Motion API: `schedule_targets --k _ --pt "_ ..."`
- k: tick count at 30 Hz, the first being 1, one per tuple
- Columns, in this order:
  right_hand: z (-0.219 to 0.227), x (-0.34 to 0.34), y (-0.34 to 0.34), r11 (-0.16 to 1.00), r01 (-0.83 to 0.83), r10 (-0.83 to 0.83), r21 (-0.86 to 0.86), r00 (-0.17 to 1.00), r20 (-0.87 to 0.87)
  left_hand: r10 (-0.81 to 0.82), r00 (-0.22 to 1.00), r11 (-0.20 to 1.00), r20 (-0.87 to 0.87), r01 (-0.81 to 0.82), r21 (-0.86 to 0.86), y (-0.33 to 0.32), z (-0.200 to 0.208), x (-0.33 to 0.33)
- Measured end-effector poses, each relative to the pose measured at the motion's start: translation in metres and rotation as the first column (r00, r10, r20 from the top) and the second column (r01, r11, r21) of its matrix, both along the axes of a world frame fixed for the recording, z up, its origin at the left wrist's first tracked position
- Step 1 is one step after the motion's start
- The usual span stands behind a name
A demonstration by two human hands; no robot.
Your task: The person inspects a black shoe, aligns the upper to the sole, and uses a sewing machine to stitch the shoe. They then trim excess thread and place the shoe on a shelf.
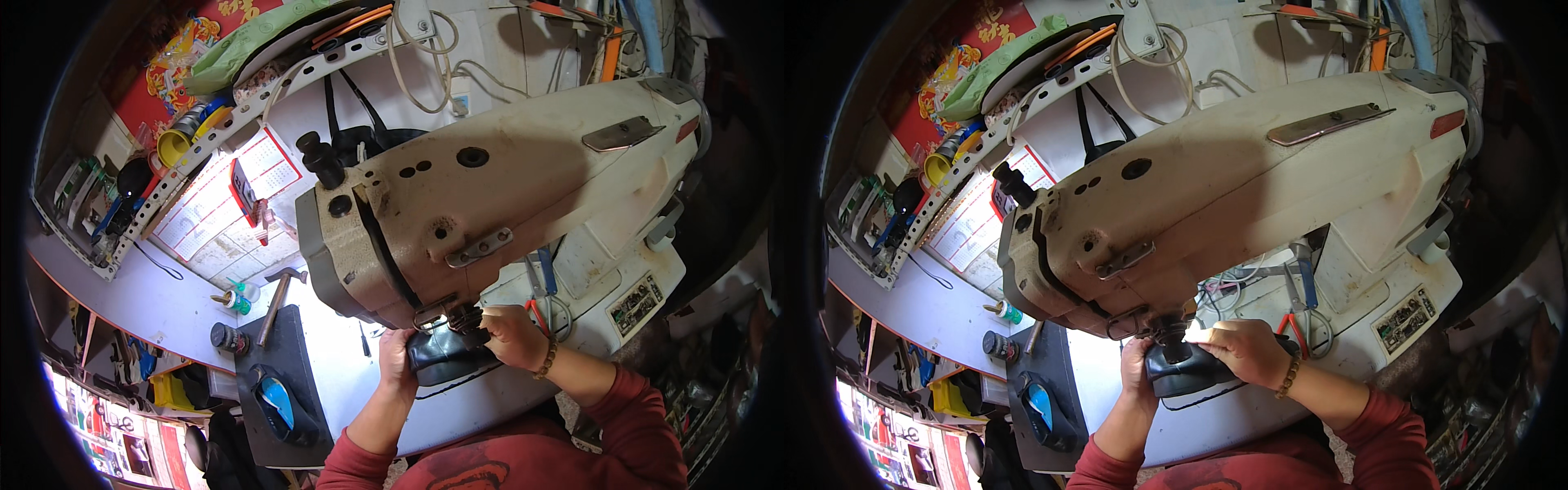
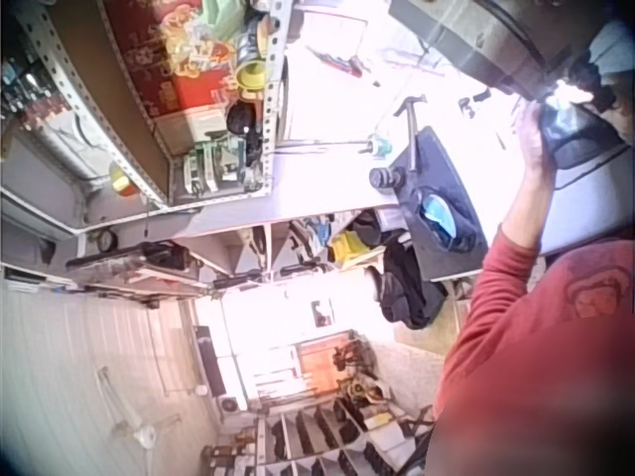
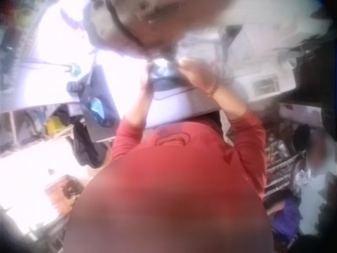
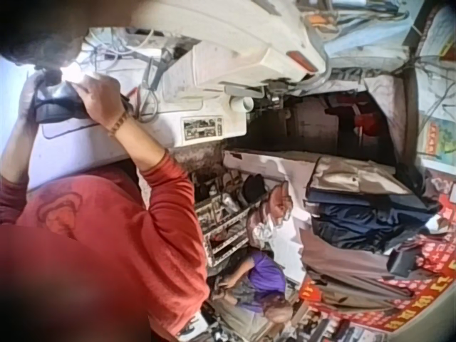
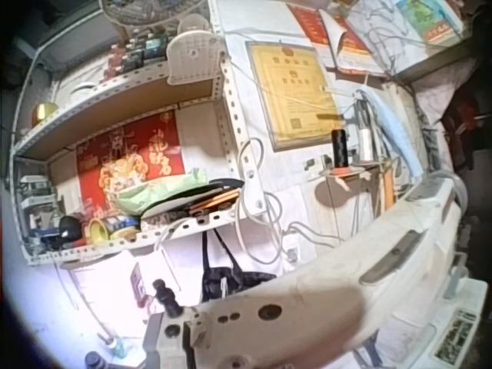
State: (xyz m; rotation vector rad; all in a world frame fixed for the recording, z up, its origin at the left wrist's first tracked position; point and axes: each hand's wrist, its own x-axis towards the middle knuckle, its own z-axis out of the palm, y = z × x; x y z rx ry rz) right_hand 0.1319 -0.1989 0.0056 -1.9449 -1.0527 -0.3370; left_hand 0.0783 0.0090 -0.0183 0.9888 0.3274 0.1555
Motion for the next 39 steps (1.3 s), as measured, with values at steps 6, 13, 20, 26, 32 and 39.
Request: schedule_targets --k 6,13,20,26,32,39 --pt "-0.006 0.005 0.006 0.997 -0.008 0.011 0.071 0.999 -0.037 -0.003 1.0 0.998 -0.02 0.002 -0.067 -0.002 0.001 0.002" --pt "0.038 -0.006 -0.039 0.989 0.148 -0.144 -0.004 0.966 0.213 -0.039 0.999 0.996 -0.027 0.037 -0.079 -0.002 0.004 0.002" --pt "0.136 0.004 -0.19 0.734 0.608 -0.643 0.303 0.477 0.599 -0.066 0.998 0.994 -0.014 0.065 -0.091 -0.003 0.007 0.002" --pt "0.199 0.133 -0.306 0.423 0.794 -0.898 0.437 0.301 0.322 -0.072 0.992 0.989 -0.099 0.058 -0.137 -0.003 0.008 -0.002" --pt "0.187 0.198 -0.362 0.556 0.778 -0.786 0.293 0.606 -0.117 -0.091 0.979 0.979 -0.18 0.055 -0.196 -0.004 0.013 -0.008" --pt "0.196 0.206 -0.368 0.578 0.782 -0.802 0.232 0.598 -0.016 -0.132 0.972 0.968 -0.196 0.084 -0.236 0.0 0.006 -0.006"
